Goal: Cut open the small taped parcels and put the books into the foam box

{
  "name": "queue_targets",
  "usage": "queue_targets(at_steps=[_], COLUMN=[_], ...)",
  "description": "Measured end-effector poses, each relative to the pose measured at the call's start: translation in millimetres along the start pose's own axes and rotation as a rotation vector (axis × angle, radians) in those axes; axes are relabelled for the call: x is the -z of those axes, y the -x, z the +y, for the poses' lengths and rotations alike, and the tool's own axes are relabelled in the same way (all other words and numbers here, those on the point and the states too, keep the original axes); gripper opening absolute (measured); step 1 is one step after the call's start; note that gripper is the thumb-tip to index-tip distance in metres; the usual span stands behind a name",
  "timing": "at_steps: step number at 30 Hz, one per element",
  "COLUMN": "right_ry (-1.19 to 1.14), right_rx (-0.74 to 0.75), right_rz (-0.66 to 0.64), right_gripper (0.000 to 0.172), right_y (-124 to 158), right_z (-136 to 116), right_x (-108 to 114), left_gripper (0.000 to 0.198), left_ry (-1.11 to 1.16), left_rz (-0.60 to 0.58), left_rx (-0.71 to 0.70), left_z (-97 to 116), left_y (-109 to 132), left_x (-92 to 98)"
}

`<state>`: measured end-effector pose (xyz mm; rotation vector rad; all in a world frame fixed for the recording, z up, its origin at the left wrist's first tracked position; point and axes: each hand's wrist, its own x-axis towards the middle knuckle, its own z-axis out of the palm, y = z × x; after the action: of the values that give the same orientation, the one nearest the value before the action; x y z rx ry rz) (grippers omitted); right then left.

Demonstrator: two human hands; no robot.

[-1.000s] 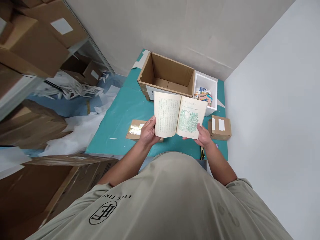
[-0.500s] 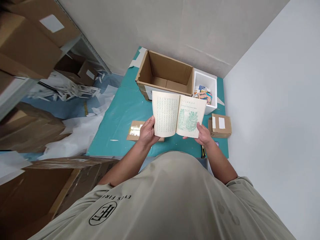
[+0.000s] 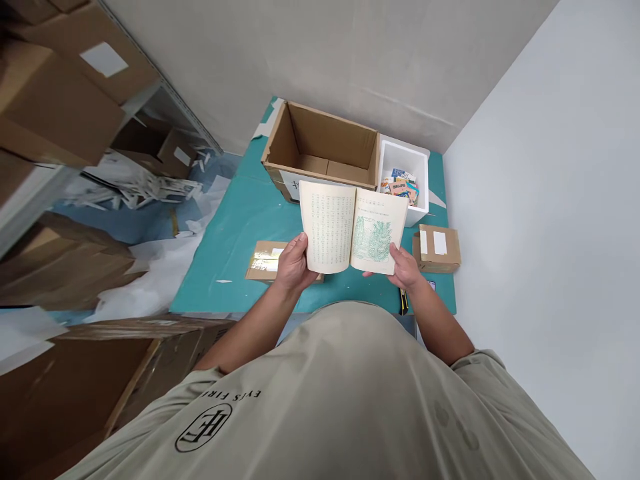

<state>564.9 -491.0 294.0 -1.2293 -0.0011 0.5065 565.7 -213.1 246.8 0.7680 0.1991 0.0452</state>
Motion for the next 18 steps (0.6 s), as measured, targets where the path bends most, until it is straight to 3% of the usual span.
queue_targets(at_steps=[11,13,16,18], right_ry=[-0.027,-0.041,-0.047,-0.052], right_rx=[0.014,0.010,-0.006,-0.029], right_rz=[-0.072,-0.071,-0.058,-0.058], right_gripper=[0.070,0.070,0.069,0.070], right_y=[18.2,20.7,22.7,22.8], right_z=[-10.3,-8.3,0.0,7.9], right_x=[27.7,32.8,39.4,41.8], left_gripper=[0.071,0.077,0.091,0.088], left_ry=[-0.090,-0.147,-0.225,-0.305], left_rz=[0.008,-0.063,-0.275,-0.387], left_rx=[-0.065,-0.078,-0.120,-0.167], left_z=[-17.8,-19.1,-23.3,-28.2], left_y=[22.4,27.3,33.1,35.3], left_x=[-36.7,-39.8,-46.3,-52.2])
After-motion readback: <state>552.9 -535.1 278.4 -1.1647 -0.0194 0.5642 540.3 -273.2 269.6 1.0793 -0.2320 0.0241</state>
